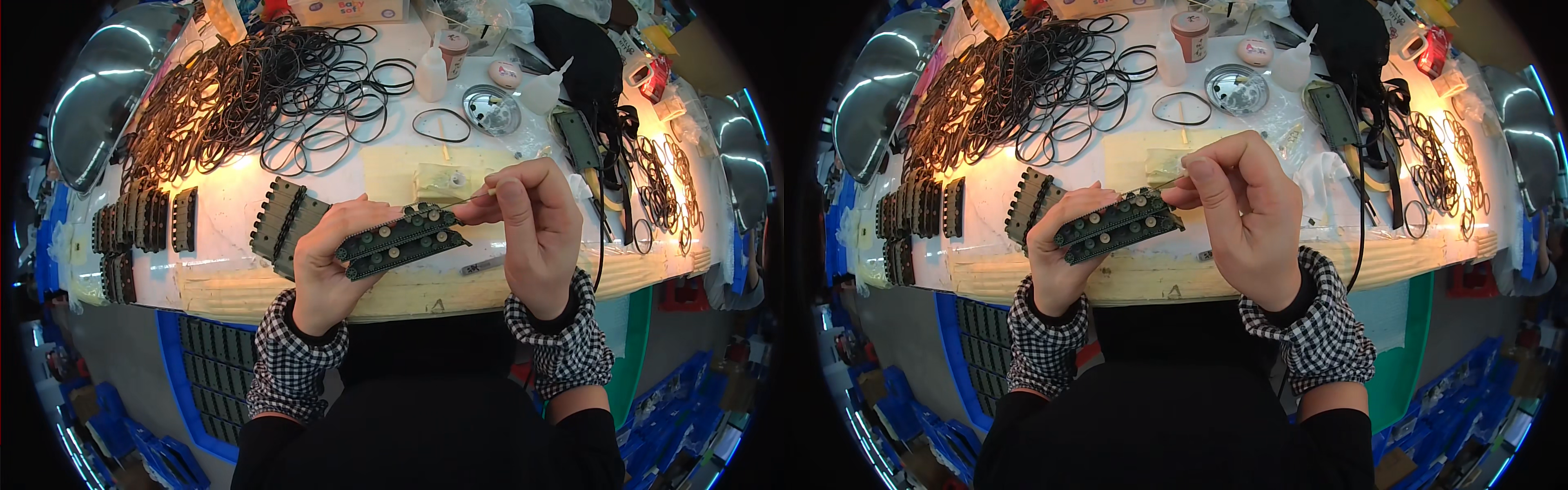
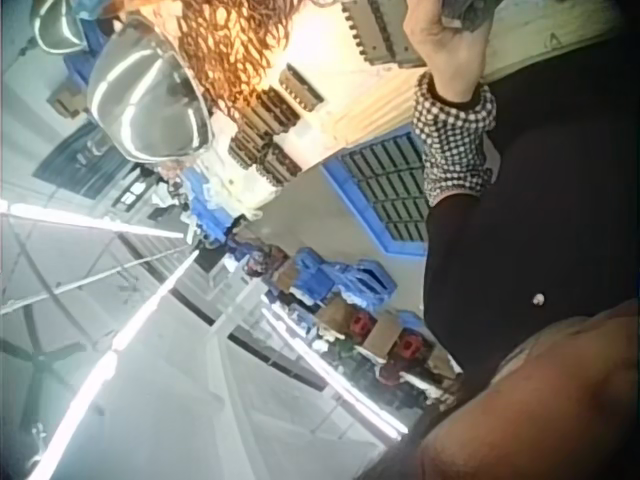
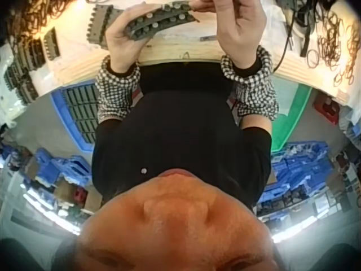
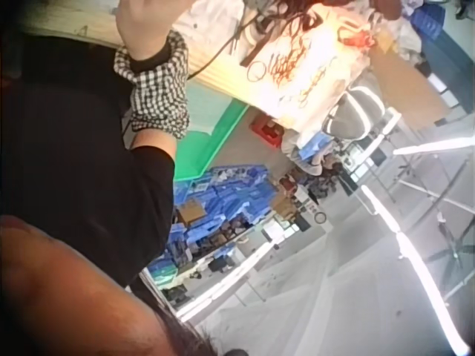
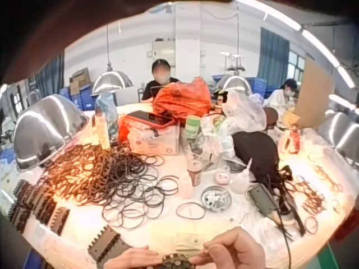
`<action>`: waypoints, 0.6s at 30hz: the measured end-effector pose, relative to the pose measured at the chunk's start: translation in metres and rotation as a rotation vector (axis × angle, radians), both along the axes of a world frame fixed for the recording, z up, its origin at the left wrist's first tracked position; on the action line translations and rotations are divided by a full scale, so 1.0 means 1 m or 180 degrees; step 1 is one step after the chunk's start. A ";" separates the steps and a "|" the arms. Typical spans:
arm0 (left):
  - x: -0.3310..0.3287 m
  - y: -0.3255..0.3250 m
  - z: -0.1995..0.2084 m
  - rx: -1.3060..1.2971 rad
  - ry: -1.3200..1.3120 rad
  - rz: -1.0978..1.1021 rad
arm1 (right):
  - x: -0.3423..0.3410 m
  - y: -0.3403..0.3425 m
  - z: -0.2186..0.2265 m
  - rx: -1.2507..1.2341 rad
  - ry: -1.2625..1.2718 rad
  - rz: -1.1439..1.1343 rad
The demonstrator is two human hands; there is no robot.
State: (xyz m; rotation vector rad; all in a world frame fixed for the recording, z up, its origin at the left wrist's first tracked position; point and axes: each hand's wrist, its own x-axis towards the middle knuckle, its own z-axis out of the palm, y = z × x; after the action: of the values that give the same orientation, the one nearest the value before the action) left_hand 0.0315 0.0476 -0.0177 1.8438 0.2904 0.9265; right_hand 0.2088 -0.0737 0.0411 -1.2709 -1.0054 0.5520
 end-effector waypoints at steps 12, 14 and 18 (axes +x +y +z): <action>0.000 0.000 0.000 -0.0039 0.0024 -0.0023 | 0.024 0.012 -0.012 0.0073 -0.3143 -0.1020; 0.001 0.000 0.001 -0.0062 -0.0007 -0.0057 | 0.024 0.011 -0.010 0.0222 -0.3104 -0.1116; 0.000 0.000 0.000 -0.0056 0.0018 -0.0043 | 0.015 0.007 -0.001 0.0448 -0.2387 -0.1048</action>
State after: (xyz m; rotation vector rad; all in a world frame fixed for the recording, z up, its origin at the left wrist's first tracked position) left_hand 0.0312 0.0474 -0.0176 1.8306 0.2883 0.9069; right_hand 0.2233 -0.0666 0.0399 -1.5080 -1.3728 -0.2801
